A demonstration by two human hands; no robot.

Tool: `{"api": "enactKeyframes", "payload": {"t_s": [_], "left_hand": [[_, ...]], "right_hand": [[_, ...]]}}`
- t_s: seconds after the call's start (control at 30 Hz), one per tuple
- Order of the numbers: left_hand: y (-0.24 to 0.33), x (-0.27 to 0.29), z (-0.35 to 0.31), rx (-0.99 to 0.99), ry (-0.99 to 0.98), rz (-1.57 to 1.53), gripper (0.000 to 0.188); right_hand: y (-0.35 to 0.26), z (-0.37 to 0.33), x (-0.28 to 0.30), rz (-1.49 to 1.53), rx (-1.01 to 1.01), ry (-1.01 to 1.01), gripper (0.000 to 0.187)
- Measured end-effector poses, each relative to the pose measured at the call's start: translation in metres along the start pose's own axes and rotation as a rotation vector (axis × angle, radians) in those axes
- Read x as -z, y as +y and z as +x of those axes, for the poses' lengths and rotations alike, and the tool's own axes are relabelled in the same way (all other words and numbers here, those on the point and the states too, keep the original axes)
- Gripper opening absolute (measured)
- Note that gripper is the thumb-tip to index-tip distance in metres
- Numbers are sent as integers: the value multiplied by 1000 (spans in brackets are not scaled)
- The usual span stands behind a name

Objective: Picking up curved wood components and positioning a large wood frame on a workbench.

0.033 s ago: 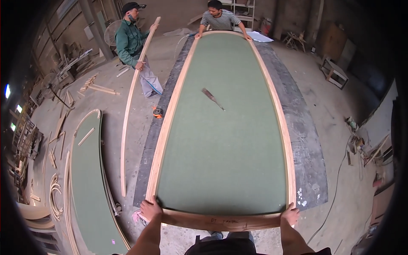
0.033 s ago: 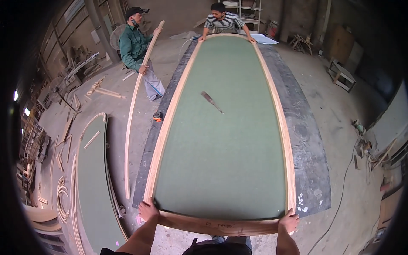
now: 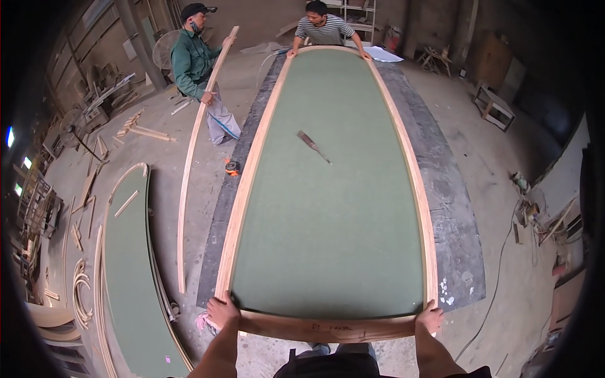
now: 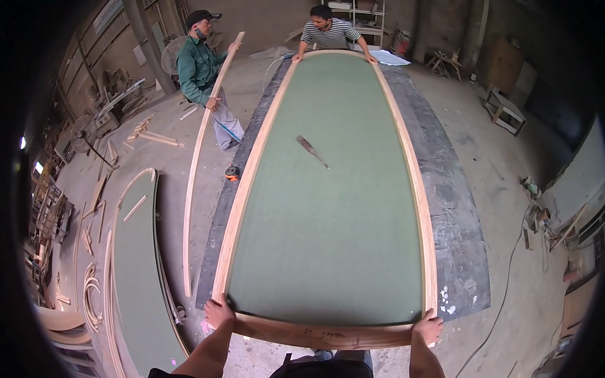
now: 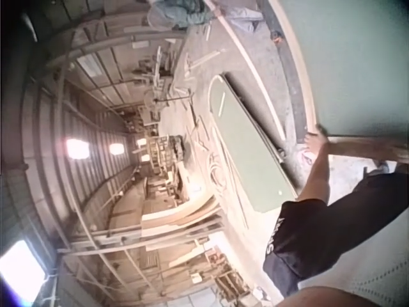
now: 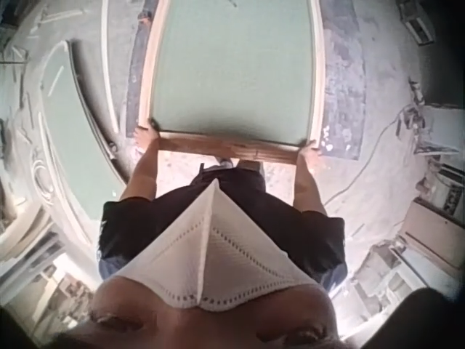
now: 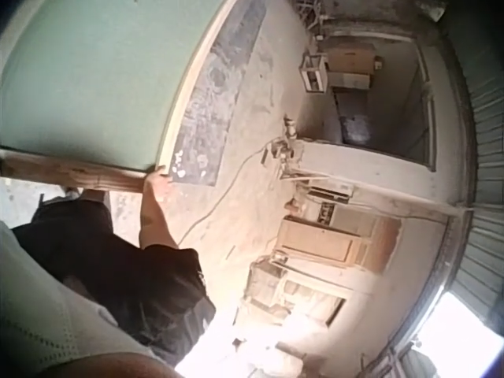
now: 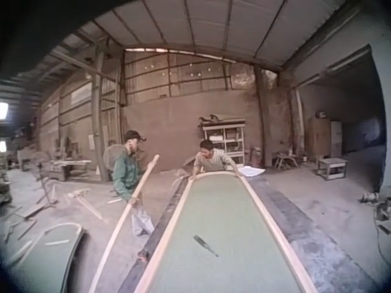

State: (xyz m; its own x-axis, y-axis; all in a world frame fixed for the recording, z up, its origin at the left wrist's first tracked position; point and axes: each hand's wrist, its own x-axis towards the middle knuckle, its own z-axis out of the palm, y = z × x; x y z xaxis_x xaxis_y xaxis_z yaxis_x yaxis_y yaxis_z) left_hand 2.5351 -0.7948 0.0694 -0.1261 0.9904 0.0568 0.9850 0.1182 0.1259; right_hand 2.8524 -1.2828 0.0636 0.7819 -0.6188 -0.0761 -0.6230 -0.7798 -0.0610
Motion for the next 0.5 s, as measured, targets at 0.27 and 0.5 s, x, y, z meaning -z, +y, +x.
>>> {"api": "enactKeyframes", "payload": {"t_s": [0.27, 0.5], "left_hand": [[-5, -10, 1, 12, 20, 47, 53], [-3, -7, 0, 13, 14, 58, 54]], "right_hand": [[2, -1, 2, 31, 23, 3, 65], [0, -2, 4, 32, 18, 7, 65]]}}
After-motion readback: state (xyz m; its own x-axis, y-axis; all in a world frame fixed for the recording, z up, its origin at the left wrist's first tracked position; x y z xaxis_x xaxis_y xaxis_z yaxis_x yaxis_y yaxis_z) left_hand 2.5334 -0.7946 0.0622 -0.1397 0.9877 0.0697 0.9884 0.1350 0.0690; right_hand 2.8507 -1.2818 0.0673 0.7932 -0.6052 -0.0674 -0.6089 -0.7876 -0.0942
